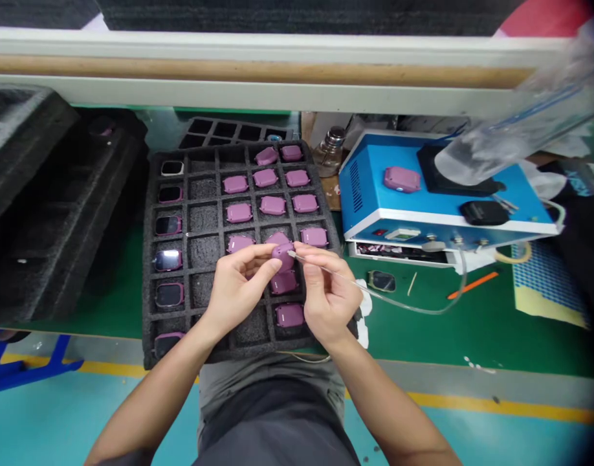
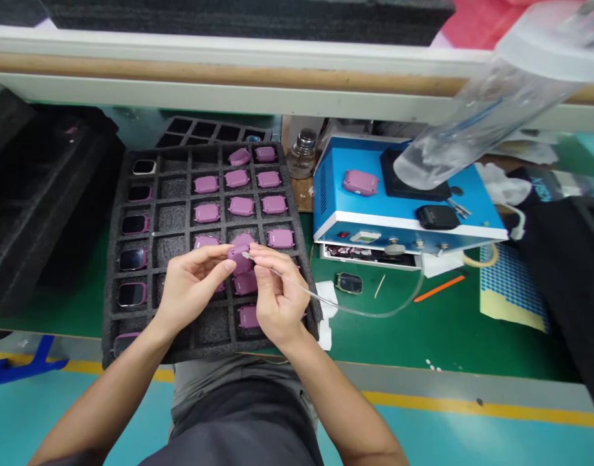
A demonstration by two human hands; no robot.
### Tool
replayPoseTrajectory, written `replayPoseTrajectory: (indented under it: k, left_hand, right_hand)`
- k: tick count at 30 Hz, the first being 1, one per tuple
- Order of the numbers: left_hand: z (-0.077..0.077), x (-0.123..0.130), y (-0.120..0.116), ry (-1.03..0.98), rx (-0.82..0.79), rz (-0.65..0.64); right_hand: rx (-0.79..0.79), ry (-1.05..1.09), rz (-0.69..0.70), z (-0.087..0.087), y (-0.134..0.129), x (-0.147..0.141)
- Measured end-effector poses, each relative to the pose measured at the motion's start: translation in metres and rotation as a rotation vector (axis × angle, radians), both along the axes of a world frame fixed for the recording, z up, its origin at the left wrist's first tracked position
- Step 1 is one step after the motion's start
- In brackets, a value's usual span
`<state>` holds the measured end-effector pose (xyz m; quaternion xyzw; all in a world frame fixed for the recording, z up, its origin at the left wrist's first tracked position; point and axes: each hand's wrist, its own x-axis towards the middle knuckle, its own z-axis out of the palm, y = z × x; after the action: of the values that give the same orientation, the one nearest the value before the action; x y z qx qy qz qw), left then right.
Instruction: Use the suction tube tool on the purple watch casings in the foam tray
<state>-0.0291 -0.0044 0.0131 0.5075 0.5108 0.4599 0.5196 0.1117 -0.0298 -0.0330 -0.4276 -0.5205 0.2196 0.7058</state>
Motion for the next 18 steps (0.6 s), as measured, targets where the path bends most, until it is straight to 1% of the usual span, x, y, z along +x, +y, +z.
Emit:
replayPoseTrajectory:
  k: [6,13,18]
  left_hand:
    - [-0.0001,-0.0017,-0.0024,-0.012,0.022,-0.004]
    - [-0.0002,-0.0015,-0.0030,-0.002,0.017,0.000]
    - [-0.0005,-0.0017,-0.0033,-0.003,0.038,-0.007]
  right_hand:
    - [-0.006,0.033,0.027,-0.0024,-0.0005,-0.0003]
    - [-0.032,0.015,0.014,-0.0044,-0.0014,0.0005]
    - [-0.025,0.031,0.031,-0.0049,-0.0016,0.0009]
